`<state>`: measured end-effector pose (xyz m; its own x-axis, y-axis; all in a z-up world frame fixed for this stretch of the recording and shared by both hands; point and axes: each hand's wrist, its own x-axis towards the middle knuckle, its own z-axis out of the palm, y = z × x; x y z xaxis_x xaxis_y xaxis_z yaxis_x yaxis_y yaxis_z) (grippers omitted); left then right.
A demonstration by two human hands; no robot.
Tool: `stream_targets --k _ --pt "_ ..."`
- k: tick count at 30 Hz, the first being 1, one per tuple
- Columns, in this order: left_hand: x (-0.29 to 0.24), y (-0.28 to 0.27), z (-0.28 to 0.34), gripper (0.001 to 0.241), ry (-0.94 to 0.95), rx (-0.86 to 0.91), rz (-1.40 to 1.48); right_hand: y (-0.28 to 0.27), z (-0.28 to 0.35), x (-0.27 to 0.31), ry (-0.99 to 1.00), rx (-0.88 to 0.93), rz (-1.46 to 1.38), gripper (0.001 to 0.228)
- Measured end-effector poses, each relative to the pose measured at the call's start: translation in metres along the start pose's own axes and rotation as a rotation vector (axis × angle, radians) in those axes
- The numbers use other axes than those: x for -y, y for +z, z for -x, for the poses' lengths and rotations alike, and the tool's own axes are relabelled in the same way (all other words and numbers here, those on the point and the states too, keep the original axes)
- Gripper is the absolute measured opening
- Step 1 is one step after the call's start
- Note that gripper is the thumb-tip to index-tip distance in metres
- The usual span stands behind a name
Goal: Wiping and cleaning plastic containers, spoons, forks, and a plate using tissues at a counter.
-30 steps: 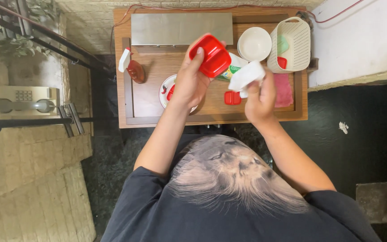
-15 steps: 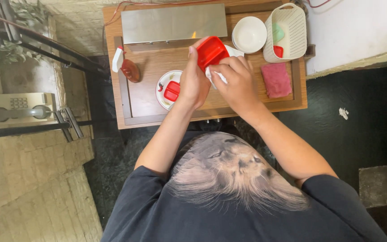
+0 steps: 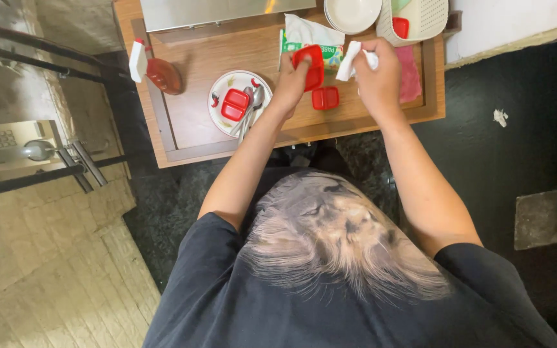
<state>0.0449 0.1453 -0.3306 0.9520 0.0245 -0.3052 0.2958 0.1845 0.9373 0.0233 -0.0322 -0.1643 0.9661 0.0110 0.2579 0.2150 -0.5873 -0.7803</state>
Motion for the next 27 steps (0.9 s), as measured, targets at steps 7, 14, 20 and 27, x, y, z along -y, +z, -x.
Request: stream_targets --k 7,14,20,27 --pt "0.055 0.007 0.013 0.031 -0.179 0.074 -0.635 0.033 0.057 -0.163 0.606 0.131 -0.508 0.009" --pt "0.115 0.019 -0.019 0.024 0.246 0.061 -0.739 0.069 0.082 -0.242 0.549 0.383 -0.139 0.027" --pt "0.099 0.043 -0.012 0.019 0.137 -0.061 -0.913 0.085 0.068 -0.242 0.51 0.578 0.002 0.038" --pt "0.089 0.065 0.006 0.027 0.183 -0.153 -0.978 0.086 0.064 -0.251 0.473 0.665 -0.051 0.041"
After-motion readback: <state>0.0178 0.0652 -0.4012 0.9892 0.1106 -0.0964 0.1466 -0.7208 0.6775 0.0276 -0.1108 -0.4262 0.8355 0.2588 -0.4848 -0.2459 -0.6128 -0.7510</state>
